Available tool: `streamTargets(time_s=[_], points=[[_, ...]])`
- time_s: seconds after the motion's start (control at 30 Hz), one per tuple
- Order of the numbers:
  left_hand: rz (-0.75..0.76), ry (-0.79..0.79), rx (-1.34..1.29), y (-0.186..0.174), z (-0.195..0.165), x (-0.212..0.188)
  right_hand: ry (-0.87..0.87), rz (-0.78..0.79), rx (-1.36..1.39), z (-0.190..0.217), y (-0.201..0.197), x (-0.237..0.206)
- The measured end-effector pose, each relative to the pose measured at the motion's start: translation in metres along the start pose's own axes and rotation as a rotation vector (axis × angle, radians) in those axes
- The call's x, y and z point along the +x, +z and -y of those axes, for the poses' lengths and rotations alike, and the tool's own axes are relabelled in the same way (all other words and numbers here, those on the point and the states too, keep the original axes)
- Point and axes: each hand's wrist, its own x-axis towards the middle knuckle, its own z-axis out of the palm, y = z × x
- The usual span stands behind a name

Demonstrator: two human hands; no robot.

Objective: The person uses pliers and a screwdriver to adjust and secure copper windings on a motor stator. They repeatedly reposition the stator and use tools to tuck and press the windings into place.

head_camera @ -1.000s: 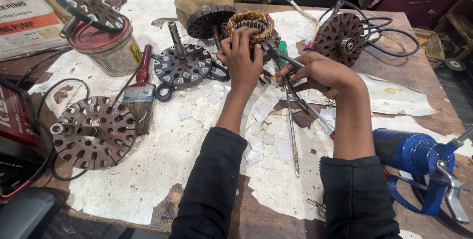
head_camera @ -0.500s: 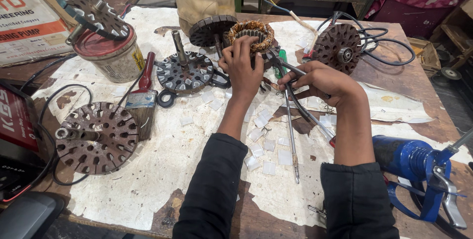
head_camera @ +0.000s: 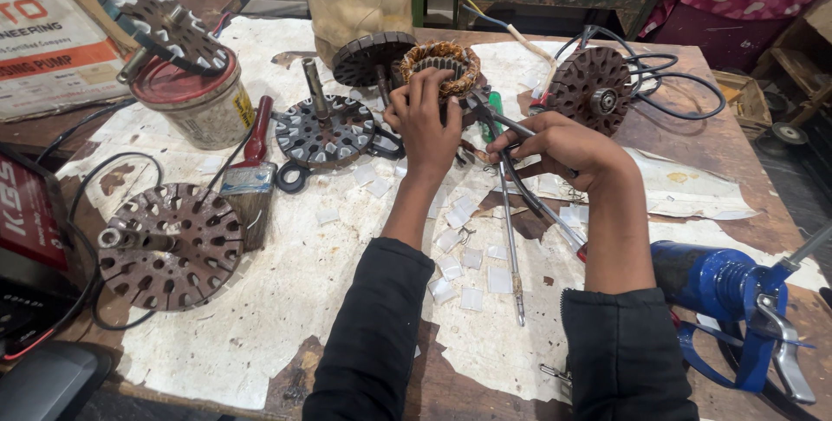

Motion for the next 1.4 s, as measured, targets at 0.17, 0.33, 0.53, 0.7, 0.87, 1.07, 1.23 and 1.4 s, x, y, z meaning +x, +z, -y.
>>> streamTargets(time_s=[0.17,0.33,0.53,0.7,0.87,1.07,1.23,1.4], points=[[-0.006,0.000,-0.003,0.000,0.001,-0.001,-0.002,-0.003,-0.018,-0.003,-0.001,0.002],[0.005,-0.008,0.015,0.000,0.001,0.000,0.013,-0.025,-0.049,-0.002,-0.001,0.002],[0.007,-0.012,0.014,0.000,0.001,0.000,0.010,-0.012,-0.009,-0.004,-0.001,0.003],[0.001,-0.010,0.002,0.000,0.001,-0.001,0.002,0.013,0.017,-0.009,-0.003,0.006],[0.006,-0.008,-0.001,-0.001,0.001,-0.001,-0.005,0.025,0.008,-0.011,-0.004,0.008],[0.008,-0.008,-0.006,-0.003,0.000,-0.001,-0.006,0.019,-0.034,-0.010,-0.003,0.008],[0.010,-0.007,0.002,-0.002,0.001,-0.001,0.011,-0.016,0.009,-0.009,-0.002,0.006],[0.019,-0.009,0.003,-0.002,0.001,-0.001,0.009,-0.015,0.002,-0.008,-0.002,0.006]])
